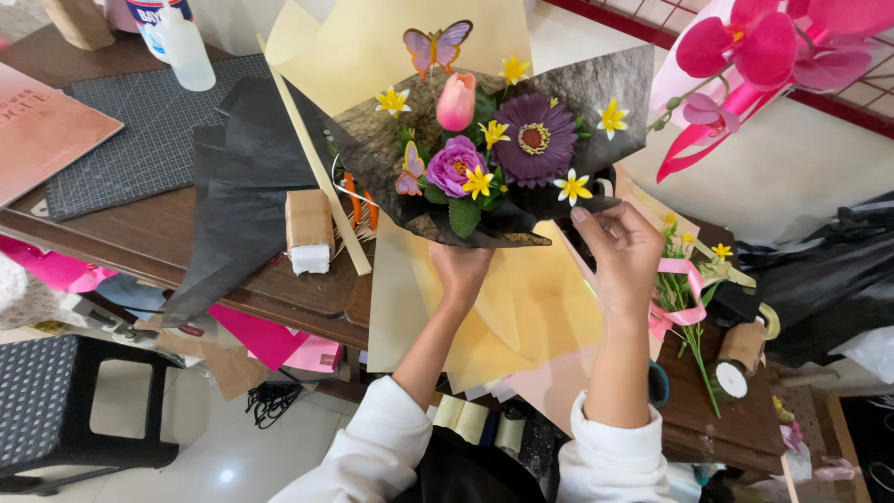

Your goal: The person wraps a floral bouquet by placing it on yellow paper, layering it with black and pink sheets, and cutting iridescent film with scissors.

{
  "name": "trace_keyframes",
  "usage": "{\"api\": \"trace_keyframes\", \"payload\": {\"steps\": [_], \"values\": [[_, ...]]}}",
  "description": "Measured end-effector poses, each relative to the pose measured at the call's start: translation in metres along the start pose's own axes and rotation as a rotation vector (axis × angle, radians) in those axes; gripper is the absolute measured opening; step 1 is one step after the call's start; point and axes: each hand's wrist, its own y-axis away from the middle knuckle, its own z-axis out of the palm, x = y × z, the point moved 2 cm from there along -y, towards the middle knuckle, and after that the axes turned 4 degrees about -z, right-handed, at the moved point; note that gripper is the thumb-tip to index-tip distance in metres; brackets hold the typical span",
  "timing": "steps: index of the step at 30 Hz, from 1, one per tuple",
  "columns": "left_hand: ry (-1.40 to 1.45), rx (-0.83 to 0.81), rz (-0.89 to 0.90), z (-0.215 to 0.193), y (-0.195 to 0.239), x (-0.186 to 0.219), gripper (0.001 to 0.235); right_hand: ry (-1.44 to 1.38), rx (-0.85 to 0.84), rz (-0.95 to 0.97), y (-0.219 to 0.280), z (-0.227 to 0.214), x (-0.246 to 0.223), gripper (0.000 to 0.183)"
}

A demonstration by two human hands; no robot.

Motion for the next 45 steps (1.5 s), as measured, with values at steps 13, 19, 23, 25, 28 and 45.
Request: {"api": "trace_keyframes", "payload": {"steps": [13, 19, 23, 25, 28, 45], "values": [[-0.567, 0.174, 0.058, 0.009, -0.044, 0.039, 0.031, 0.330, -0.232, -0.055, 0.090, 0.018, 0.042, 0.065], [-0.478, 0.088, 0.042, 0.011, -0.057, 0.062, 0.061, 0.827, 0.203, -0.368, 0.076, -0.022, 0.042, 0.087], [-0.454, 0.063, 0.033, 0.027, -0.043, 0.098, 0.059, 0.676, 0.224, -0.264, 0.078, -0.035, 0.028, 0.073], [-0.445, 0.059, -0.039, 0.031, -0.035, 0.109, 0.062, 0.571, 0.207, -0.155, 0.085, -0.042, 0.037, 0.066], [-0.398, 0.032, -0.006, 0.033, -0.032, 0.132, 0.058, 0.469, 0.231, -0.273, 0.100, -0.049, 0.044, 0.021], [-0.083, -0.332, -0.081, 0.015, -0.019, 0.120, 0.051, -0.267, 0.375, 0.337, 0.112, -0.034, 0.010, 0.015]]}}
